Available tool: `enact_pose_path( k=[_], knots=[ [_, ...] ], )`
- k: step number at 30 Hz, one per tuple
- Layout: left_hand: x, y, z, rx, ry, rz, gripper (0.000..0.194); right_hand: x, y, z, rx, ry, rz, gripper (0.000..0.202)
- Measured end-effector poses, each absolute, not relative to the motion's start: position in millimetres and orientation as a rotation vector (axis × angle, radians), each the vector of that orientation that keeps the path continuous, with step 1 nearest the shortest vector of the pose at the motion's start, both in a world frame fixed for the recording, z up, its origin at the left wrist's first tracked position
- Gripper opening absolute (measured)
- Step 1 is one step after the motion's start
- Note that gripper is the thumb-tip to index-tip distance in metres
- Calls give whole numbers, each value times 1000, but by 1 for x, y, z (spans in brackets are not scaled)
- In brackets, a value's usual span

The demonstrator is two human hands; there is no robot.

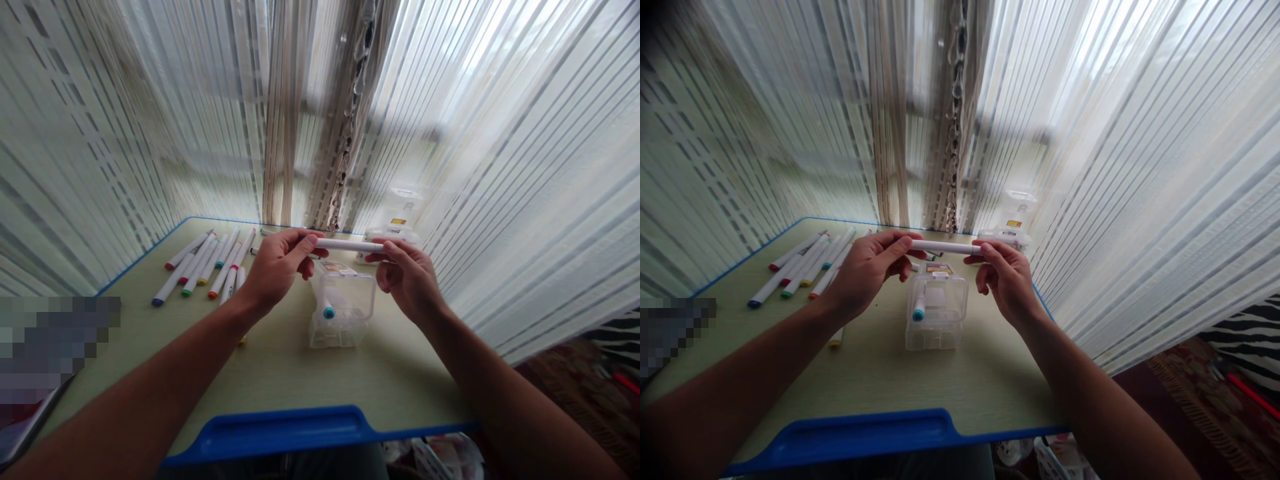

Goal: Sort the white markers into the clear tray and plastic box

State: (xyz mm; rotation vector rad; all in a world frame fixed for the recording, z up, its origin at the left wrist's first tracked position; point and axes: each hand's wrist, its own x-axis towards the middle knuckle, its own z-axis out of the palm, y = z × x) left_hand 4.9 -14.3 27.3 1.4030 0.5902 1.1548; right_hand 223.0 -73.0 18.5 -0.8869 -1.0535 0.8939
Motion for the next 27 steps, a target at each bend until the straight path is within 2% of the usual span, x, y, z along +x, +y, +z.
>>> enact_pose_path(
  k=[17,27],
  knots=[
    [5,-14,28,1295,531,1148,20,225,-72,21,-868,-1034,909,24],
    [5,-14,28,1411,578,1145,26,224,-73,19,-920,-1074,856,29]
  ],
)
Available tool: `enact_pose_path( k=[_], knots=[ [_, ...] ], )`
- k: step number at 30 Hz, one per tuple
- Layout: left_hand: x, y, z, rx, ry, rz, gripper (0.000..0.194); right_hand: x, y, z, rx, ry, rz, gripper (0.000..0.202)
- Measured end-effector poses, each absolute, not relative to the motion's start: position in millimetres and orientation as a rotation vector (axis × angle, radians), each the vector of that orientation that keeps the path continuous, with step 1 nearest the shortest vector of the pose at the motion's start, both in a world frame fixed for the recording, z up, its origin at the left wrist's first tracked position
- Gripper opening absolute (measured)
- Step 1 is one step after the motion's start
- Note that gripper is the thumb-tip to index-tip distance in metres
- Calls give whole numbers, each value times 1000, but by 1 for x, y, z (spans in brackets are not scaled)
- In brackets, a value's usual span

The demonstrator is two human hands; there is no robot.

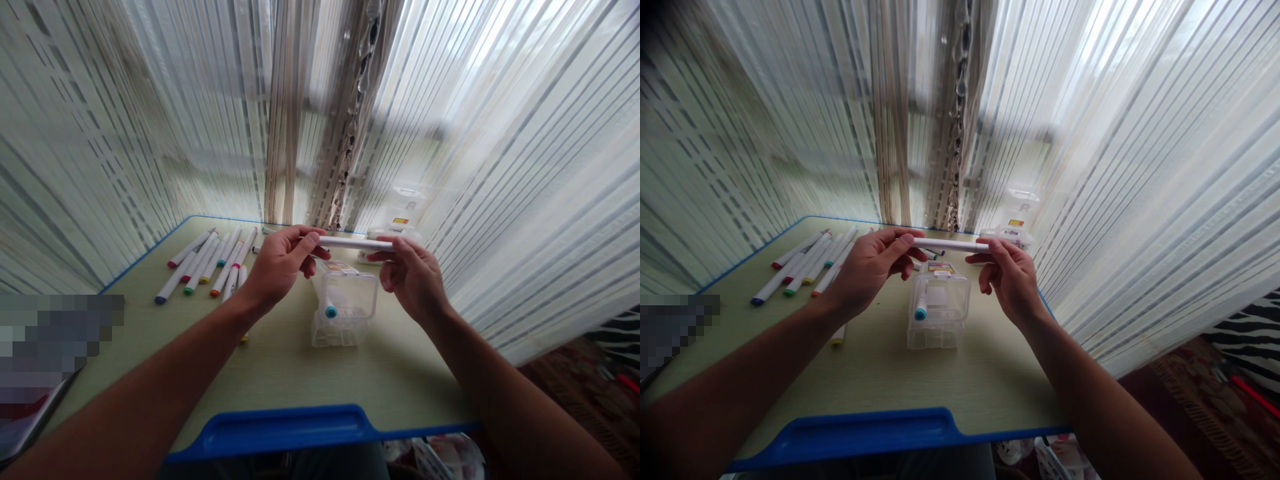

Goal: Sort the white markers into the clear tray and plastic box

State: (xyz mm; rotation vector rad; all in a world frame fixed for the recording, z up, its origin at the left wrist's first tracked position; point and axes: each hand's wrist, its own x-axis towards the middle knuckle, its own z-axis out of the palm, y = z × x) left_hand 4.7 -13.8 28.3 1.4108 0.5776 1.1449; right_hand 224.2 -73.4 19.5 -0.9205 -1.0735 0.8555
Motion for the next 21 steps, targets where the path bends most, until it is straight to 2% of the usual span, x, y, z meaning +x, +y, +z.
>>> enact_pose_path(
  k=[15,21],
  knots=[
    [3,-14,26,1547,631,1149,37,223,-74,16,-958,-1162,755,29],
    [4,-13,25,1521,598,1175,36,222,-75,18,-963,-1120,787,28]
  ],
)
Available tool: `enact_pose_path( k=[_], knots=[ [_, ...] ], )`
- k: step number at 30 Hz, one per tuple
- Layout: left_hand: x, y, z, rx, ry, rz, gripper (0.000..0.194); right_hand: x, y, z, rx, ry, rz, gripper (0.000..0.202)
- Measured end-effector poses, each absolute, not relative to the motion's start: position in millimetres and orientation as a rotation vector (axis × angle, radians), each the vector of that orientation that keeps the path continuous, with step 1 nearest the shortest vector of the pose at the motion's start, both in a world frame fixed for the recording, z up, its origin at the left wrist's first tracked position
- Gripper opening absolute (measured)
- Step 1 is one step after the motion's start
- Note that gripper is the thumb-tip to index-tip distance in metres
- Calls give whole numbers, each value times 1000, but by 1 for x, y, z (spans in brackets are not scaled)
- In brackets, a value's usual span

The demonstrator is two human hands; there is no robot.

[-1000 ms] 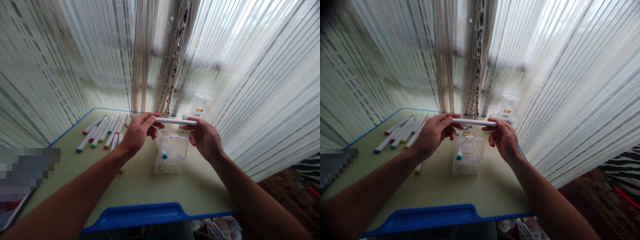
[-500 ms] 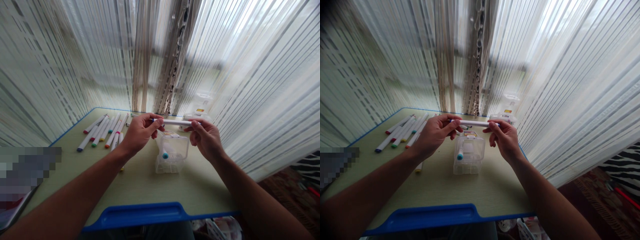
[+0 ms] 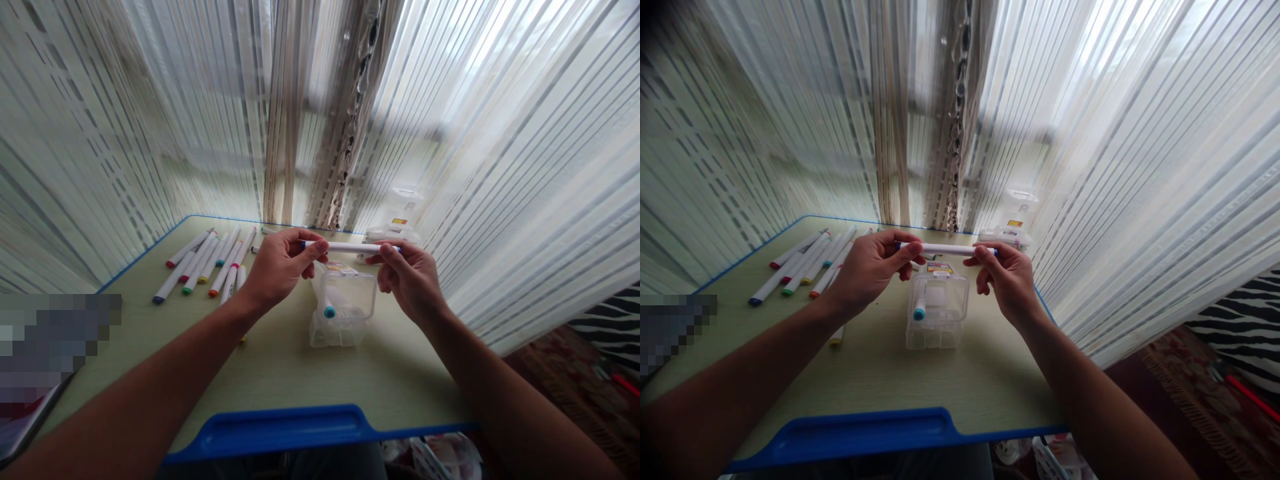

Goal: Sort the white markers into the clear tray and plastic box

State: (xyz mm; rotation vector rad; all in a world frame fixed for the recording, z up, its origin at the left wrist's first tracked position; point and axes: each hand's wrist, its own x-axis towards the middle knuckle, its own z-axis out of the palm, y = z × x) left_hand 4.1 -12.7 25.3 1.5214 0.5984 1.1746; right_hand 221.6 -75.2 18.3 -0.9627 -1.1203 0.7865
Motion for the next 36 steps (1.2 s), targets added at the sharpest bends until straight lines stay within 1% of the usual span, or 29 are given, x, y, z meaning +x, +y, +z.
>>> enact_pose_path(
  k=[5,12,16,25,31,36],
  knots=[
    [6,-13,26,1434,606,1166,33,222,-76,21,-943,-1081,847,31],
    [6,-11,24,1343,581,1160,37,227,-74,17,-922,-1106,855,33],
    [6,-11,24,1378,586,1160,34,226,-74,18,-929,-1114,840,33],
    [3,-14,25,1508,589,1126,31,222,-74,19,-949,-1094,783,29],
    [3,-15,25,1540,609,1117,33,223,-73,15,-939,-1120,781,25],
    [4,-13,26,1531,599,1136,29,223,-73,16,-928,-1104,798,24]
  ],
)
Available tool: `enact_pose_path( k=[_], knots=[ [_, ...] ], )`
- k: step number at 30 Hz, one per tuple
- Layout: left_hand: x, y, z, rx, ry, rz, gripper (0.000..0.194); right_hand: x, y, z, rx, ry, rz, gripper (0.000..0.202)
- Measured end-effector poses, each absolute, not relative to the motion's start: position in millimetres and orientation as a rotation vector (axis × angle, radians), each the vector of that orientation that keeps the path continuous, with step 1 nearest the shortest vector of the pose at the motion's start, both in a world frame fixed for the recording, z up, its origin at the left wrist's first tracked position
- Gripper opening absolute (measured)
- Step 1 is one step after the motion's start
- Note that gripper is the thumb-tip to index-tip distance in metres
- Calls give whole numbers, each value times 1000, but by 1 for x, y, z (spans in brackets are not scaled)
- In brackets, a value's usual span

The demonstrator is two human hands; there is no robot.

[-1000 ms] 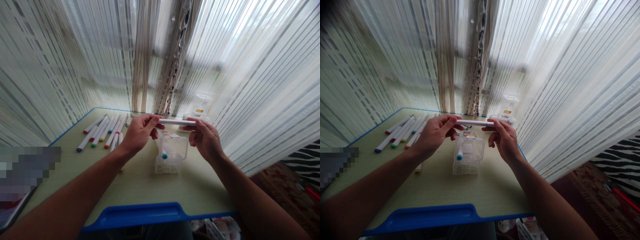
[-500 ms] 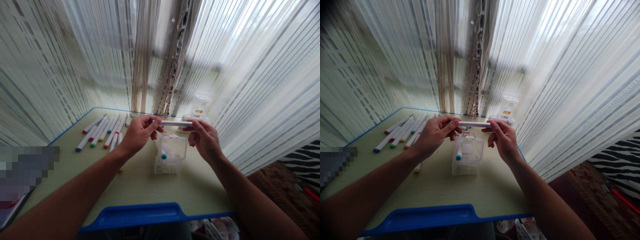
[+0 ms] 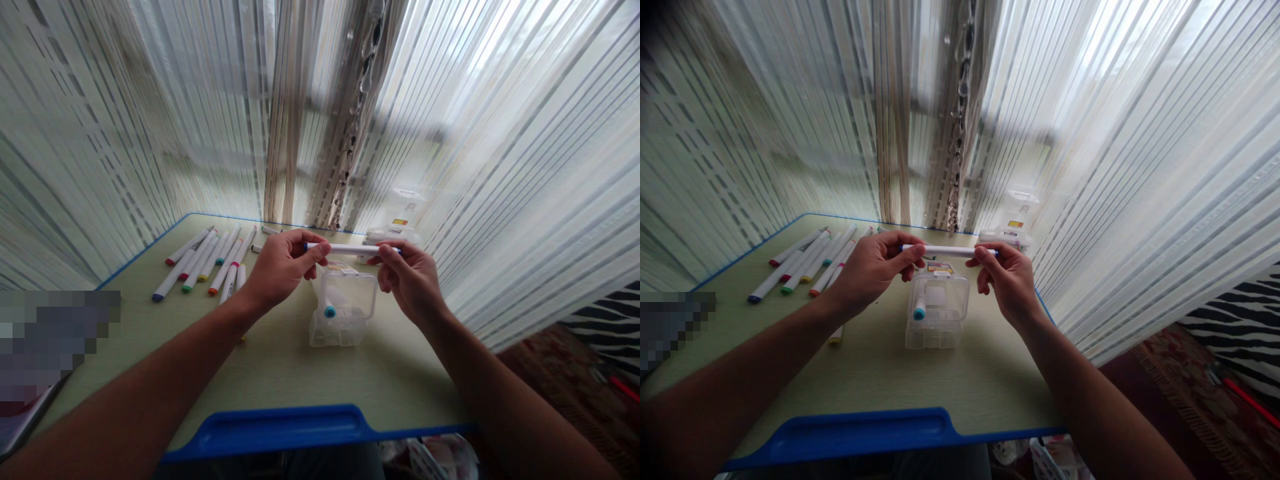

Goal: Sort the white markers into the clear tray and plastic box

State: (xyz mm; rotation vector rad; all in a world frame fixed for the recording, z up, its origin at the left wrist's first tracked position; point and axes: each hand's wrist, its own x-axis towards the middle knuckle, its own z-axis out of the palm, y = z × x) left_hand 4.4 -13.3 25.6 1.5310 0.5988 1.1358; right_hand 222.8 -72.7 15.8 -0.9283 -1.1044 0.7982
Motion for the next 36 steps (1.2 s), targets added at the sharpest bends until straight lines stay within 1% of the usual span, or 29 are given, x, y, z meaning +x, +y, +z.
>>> enact_pose_path(
  k=[11,16,20,36],
  knots=[
    [6,-14,28,1371,603,1139,25,224,-74,20,-884,-1049,887,26],
    [6,-12,28,1329,589,1138,27,225,-74,20,-874,-1061,886,27],
    [7,-12,26,1385,588,1139,24,224,-74,20,-894,-1046,860,30],
    [4,-14,26,1540,608,1152,32,224,-73,15,-903,-1118,816,21]
  ],
)
